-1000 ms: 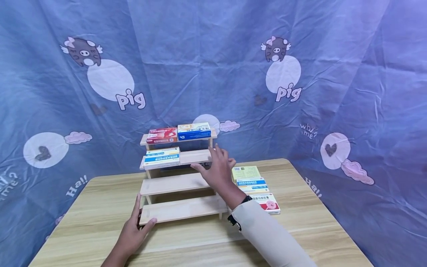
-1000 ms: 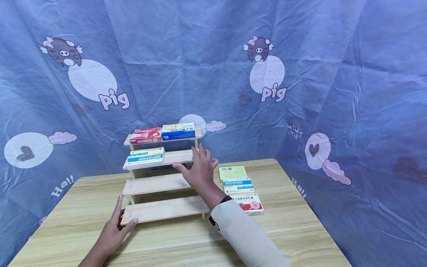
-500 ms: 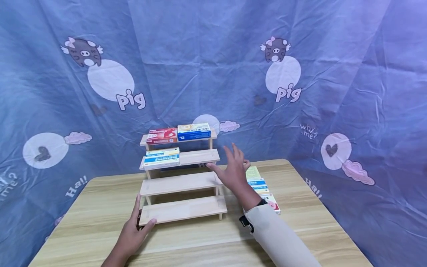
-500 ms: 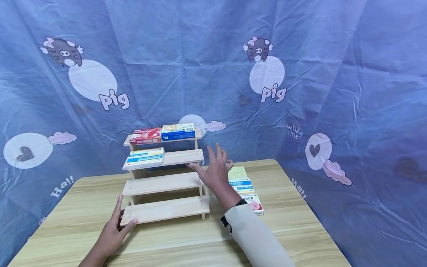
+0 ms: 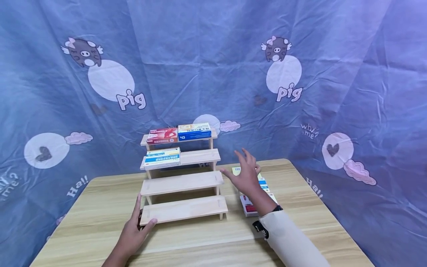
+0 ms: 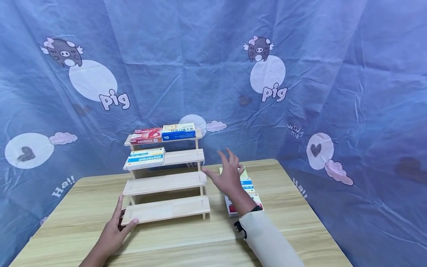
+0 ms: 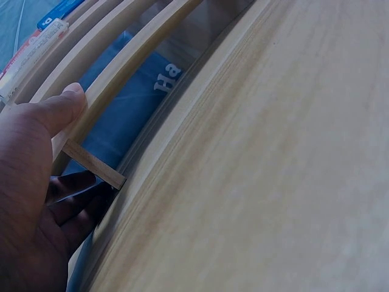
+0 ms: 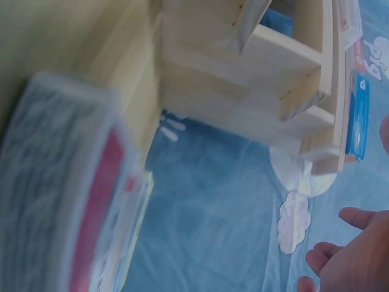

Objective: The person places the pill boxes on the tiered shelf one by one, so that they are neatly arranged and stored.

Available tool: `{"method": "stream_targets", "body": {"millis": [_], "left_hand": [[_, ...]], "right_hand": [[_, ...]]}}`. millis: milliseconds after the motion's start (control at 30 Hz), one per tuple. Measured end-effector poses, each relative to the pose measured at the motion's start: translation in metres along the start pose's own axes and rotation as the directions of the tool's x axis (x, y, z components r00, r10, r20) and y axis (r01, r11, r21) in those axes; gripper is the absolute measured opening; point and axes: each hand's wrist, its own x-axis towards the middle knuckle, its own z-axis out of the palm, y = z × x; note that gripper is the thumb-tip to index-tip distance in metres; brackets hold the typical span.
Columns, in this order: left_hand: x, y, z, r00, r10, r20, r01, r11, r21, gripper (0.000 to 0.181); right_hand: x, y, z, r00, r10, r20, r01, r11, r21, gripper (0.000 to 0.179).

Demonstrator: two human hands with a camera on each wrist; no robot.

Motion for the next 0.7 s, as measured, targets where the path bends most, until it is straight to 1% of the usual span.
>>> {"method": "stream_targets", "body": {"millis": [200,333,467,700], "left_hand": [[0.000,0.000,0.001,1.000,0.007,-0.013,-0.007,1.000,0.007,0.109],[-0.001,0.000,0.002,1.000,0.018,-0.012,-0.018,1.000,0.008,0.109],[-0.002,0.000,0.003,1.000,0.019,-0.010,-0.019,1.000,-0.001,0.109],[0.000,0.002,0.001,1.000,0.010,-0.020,-0.009,1.000,0.007,0.109]], "right_hand": [[-0.007,0.021,-0.016,0.998,0.049,0.050,-0.049,0.999,-0.006,0.092],[-0.012,0.034,-0.025,0.990,0.100,0.100,-0.099,0.995,-0.015,0.091],[-0.015,0.046,-0.033,0.982,0.123,0.145,-0.120,0.992,-0.028,0.091],[-0.021,0.059,-0.045,0.970,0.155,0.187,-0.147,0.988,-0.056,0.092]]}}
